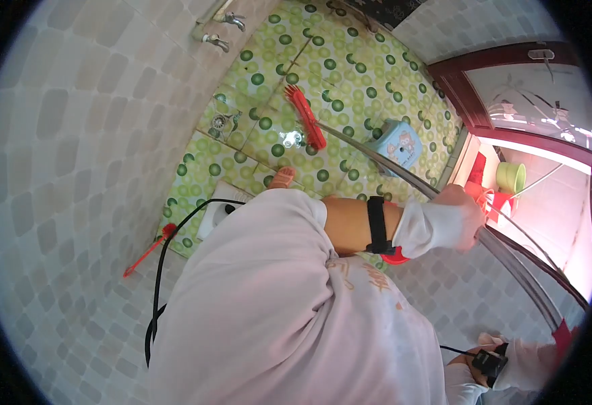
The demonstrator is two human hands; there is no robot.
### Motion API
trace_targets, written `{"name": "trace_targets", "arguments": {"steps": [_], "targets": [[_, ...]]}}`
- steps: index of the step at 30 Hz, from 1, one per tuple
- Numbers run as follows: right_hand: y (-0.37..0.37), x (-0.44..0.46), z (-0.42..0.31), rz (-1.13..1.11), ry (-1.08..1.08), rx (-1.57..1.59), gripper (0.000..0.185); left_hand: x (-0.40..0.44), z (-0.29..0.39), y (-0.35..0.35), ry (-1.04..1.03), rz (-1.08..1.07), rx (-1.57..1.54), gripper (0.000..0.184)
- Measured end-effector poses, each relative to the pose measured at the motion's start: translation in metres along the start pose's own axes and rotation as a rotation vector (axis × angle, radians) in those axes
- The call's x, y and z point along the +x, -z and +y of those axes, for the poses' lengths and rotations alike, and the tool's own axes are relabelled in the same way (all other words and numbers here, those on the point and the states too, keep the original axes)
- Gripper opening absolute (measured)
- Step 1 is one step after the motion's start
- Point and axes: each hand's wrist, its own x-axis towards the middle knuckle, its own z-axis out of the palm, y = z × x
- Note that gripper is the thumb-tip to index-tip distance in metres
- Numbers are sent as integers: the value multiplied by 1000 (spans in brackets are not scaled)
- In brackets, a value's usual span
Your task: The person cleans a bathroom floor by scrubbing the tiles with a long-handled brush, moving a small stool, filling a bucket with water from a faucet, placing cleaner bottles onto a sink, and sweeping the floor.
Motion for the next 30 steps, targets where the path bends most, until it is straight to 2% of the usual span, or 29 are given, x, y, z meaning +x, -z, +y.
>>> {"name": "trace_targets", "arguments": {"steps": [3, 6, 7, 8, 10, 12, 14, 15, 16, 18, 20, 22, 23, 25, 27, 28, 30], "targets": [[-33, -7, 19, 21, 14, -41, 30, 9, -14, -13, 47, 10, -96, 18], [-60, -34, 46, 79, 126, -203, 25, 25, -13, -25, 70, 130, -129, 20], [-55, -22, 52, -43, 124, -18, 26, 29, -11, -27, 69, 130, -159, 18], [-37, -9, 48, -130, 56, 199, 26, 30, -9, -28, 68, 131, -188, 16], [-2, 22, 33, -327, -209, 352, 30, 29, 0, -29, 33, 136, -176, 18], [36, 46, 31, -392, -229, 336, 28, 32, 2, -32, -9, 199, -282, 18], [65, 64, 35, -312, -140, 252, 27, 33, -34, -64, 1, 124, -180, 17], [79, 70, 41, -284, -143, 258, 27, 29, -59, -87, 84, 38, -156, 17], [90, 66, 59, -294, -181, 293, 27, 26, -74, -105, 169, -47, -131, 18], [108, 49, 104, -344, -289, 394, 28, 34, -74, -121, 182, -17, -88, 17], [119, 16, 154, -412, -412, 489, 29, 44, -56, -134, 199, 10, -61, 16], [125, -15, 194, -501, -505, 582, 30, 72, -25, -120, 199, -156, 46, 14], [127, -23, 208, -533, -538, 609, 30, 84, -16, -126, 206, -151, 51, 14], [131, -26, 218, -545, -553, 636, 31, 104, -3, -136, 147, 6, 147, 15], [132, -11, 209, -291, -539, 614, 31, 91, 3, -102, 82, 44, 99, 18], [137, 2, 201, -286, -536, 617, 31, 82, 0, -85, 9, 84, 42, 22], [155, 41, 175, -258, -619, 695, 33, 55, -42, -107, 52, 490, -42, 27]]}}
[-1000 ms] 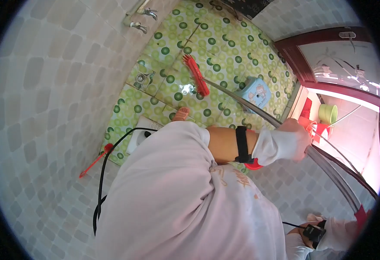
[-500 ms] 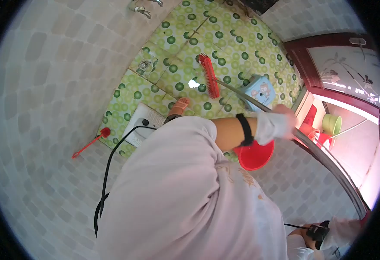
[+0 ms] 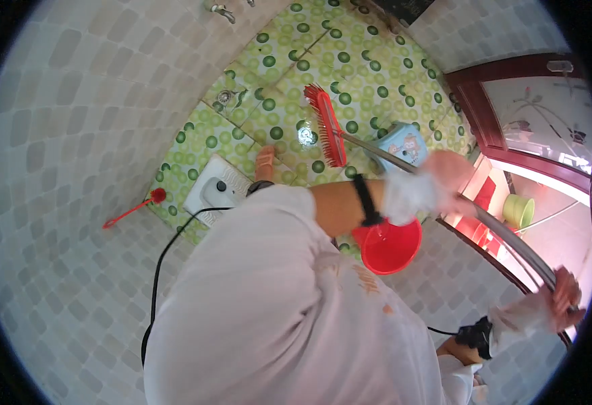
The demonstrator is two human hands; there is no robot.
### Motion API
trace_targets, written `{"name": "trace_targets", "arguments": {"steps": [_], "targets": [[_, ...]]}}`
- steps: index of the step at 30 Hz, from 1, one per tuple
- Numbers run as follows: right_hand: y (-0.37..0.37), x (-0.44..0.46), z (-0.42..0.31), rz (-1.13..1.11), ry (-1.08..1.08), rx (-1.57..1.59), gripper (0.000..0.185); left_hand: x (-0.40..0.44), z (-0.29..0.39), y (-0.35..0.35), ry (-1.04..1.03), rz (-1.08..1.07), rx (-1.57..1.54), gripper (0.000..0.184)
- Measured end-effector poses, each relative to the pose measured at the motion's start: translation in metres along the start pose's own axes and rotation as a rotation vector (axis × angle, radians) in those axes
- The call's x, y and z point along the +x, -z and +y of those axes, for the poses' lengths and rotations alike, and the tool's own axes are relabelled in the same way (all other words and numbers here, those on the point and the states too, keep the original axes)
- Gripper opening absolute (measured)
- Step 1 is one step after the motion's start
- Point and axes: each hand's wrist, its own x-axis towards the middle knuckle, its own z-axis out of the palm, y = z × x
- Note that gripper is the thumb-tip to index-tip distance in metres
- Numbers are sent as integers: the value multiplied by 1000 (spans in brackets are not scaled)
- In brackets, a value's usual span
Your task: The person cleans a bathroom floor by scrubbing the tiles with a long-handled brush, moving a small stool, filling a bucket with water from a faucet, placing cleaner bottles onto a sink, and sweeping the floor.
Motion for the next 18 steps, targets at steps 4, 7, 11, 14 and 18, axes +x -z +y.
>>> {"name": "trace_targets", "arguments": {"steps": [4, 7, 11, 14, 18], "targets": [[-18, 12, -90, -171, 51, -238, 27, -102, -123, 52, 652, 200, -93, 16], [-49, 17, -121, -340, 86, -476, 25, -179, -220, 104, 1151, 189, 81, 24], [-129, 6, -91, -16, 229, -398, 26, -209, -283, 142, 1342, 213, 68, 35], [-156, 3, -48, -25, 225, -411, 27, -213, -336, 151, 1342, 141, 65, 51], [-186, 5, 30, -61, 152, -398, 27, -198, -350, 160, 1367, 344, -435, 60]]}}
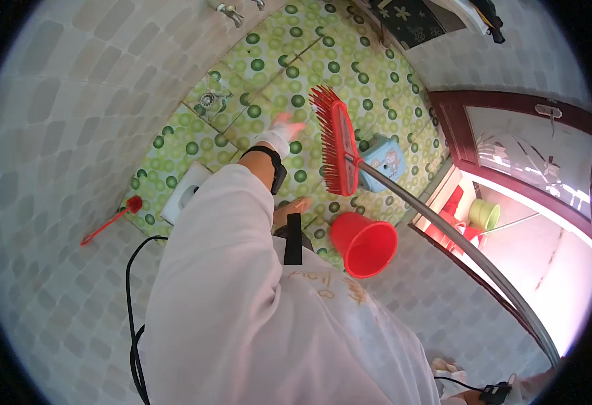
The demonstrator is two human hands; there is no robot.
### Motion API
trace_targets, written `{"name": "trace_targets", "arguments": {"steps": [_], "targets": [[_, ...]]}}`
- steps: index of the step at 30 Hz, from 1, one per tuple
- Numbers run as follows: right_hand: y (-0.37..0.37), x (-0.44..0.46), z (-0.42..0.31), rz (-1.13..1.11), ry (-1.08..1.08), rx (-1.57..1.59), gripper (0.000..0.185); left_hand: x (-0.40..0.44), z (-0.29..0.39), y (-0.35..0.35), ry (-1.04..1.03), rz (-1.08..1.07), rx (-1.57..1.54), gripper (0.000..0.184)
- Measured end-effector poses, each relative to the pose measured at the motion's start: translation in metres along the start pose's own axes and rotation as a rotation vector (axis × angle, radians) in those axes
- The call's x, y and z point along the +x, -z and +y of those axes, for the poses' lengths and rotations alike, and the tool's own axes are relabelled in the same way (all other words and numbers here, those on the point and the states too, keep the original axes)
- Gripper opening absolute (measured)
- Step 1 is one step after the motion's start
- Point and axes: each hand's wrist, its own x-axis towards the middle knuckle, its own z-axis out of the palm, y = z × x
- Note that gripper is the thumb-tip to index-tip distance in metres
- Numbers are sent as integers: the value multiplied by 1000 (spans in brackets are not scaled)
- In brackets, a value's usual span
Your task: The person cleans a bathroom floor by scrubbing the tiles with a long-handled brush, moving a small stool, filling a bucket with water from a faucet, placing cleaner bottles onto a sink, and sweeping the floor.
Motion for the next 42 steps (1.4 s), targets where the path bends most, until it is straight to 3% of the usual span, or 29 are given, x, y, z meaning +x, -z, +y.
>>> {"name": "trace_targets", "arguments": {"steps": [1, 4, 6, 8, 9, 10, 12, 14, 16, 17, 19, 23, 25, 26, 27, 29, 30, 31, 32, 34, 35, 36, 37, 40, 41, 42], "targets": [[-12, -1, 15, -13, -20, 6, 27, -13, 20, -1, 63, -104, -210, 61], [-45, -4, 62, -55, -80, 40, 28, 1, 27, -2, 84, -100, -296, 56], [-63, -8, 88, -79, -112, 64, 28, 7, 32, 3, -3, -26, -189, 47], [-76, -9, 102, -98, -136, 66, 28, 2, 49, 12, 173, -82, -279, 39], [-80, -9, 104, -100, -145, 58, 28, 15, 35, 15, 101, -92, -297, 26], [-83, -7, 103, -97, -148, 52, 28, 29, 26, 17, 100, -94, -300, 26], [-85, 1, 89, -91, -148, 34, 29, 66, -5, 19, 30, 55, -55, 15], [-84, 13, 64, -78, -138, 3, 29, 123, -48, 31, -26, 67, 33, 17], [-85, 26, 35, -67, -116, -44, 29, 129, -48, 45, -175, 571, 369, 30], [-86, 31, 20, -60, -103, -64, 29, 128, -41, 63, -170, 569, 369, 30], [-93, 42, -4, -45, -76, -109, 30, 124, -21, 101, -86, 423, 38, 49], [-108, 61, -17, 54, -28, -162, 30, 93, 2, 95, -198, 447, 298, 61], [-133, 50, 21, 201, 25, -83, 32, 7, 62, 57, -306, 148, 382, 62], [-122, 49, 29, 66, -34, -4, 30, -38, 94, 39, -360, -3, 404, 63], [-113, 42, 40, 71, -45, -2, 30, -86, 140, 29, -331, -325, 480, 60], [-95, 23, 64, 97, 15, -683, 27, -163, 167, -21, -668, -463, 351, 58], [-106, 15, 74, 44, -63, -246, 27, -196, 182, -44, -721, -598, 311, 69], [-117, 7, 83, 33, -158, 184, 29, -220, 182, -71, -1003, -556, 181, 79], [-128, -6, 89, 43, -156, 172, 29, -243, 186, -99, -1163, -526, 374, 88], [-134, -27, 93, -1, -229, 159, 27, -260, 181, -132, -1295, -135, 240, 62], [-124, -28, 81, -146, -249, 181, 29, -258, 180, -148, -1088, -443, 285, 44], [-85, -16, 34, -215, -203, -282, 24, -257, 178, -158, -862, -738, 327, 27], [-81, -18, 6, -199, -203, -297, 24, -261, 173, -151, -1012, -586, 210, 22], [-75, -21, -51, -310, -150, -360, 27, -262, 131, -176, -976, -714, 312, 18], [-114, -40, -20, -231, -139, -31, 29, -261, 110, -193, -1002, -659, 258, 17], [-108, -44, -26, -218, -138, -36, 29, -265, 102, -197, -1000, -673, 263, 17]]}}
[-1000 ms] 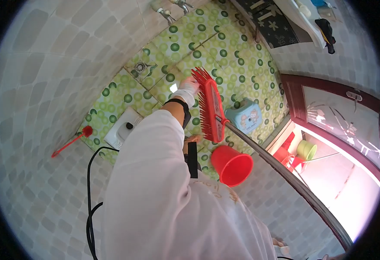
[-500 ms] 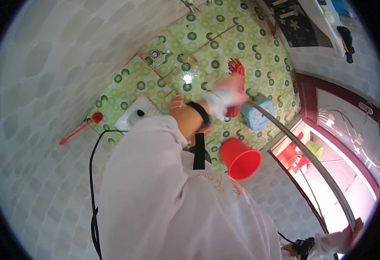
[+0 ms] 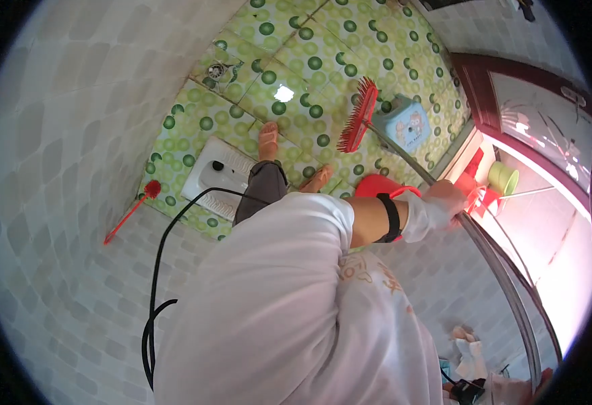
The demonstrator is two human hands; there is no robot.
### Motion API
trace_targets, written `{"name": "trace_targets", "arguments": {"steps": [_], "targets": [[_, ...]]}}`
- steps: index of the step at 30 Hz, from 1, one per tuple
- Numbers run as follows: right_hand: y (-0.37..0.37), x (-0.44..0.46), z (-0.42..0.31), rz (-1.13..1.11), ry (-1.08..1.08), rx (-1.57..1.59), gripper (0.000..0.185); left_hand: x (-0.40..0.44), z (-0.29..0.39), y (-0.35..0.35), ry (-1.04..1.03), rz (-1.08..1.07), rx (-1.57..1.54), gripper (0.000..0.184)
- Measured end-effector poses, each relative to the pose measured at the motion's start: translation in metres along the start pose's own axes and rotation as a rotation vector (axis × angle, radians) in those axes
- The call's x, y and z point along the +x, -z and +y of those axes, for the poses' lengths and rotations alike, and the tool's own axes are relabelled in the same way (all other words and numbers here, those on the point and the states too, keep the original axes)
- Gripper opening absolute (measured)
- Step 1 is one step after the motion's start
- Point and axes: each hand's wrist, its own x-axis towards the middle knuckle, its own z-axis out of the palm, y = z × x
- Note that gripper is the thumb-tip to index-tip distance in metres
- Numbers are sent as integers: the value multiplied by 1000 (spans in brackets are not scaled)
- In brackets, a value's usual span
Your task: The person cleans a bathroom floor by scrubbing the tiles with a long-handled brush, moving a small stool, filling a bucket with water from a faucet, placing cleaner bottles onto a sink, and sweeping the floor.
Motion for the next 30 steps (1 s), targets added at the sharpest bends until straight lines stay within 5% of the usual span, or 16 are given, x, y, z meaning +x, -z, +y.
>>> {"name": "trace_targets", "arguments": {"steps": [2, 3, 6, 14, 18, 25, 30], "targets": [[8, -7, -17, -108, -147, -7, 27, -10, 1, -11, -36, -52, 28, 16], [5, -15, -31, 12, -165, -258, 31, -13, 15, -15, -3, -56, 31, 16], [22, -32, -38, -30, -186, -112, 29, -19, 23, -64, -204, -34, -71, 28], [157, -81, -80, -387, -30, -98, 38, -35, 23, -189, -103, -14, -19, 21], [231, -125, -66, -334, -10, -67, 38, -43, -25, -223, -147, -145, 58, 16], [326, -224, 56, -34, -79, 225, 28, -92, -86, -168, 283, -397, 548, 12], [302, -280, 138, 179, -78, 105, 29, -106, -133, -81, 207, -444, 784, 14]]}}
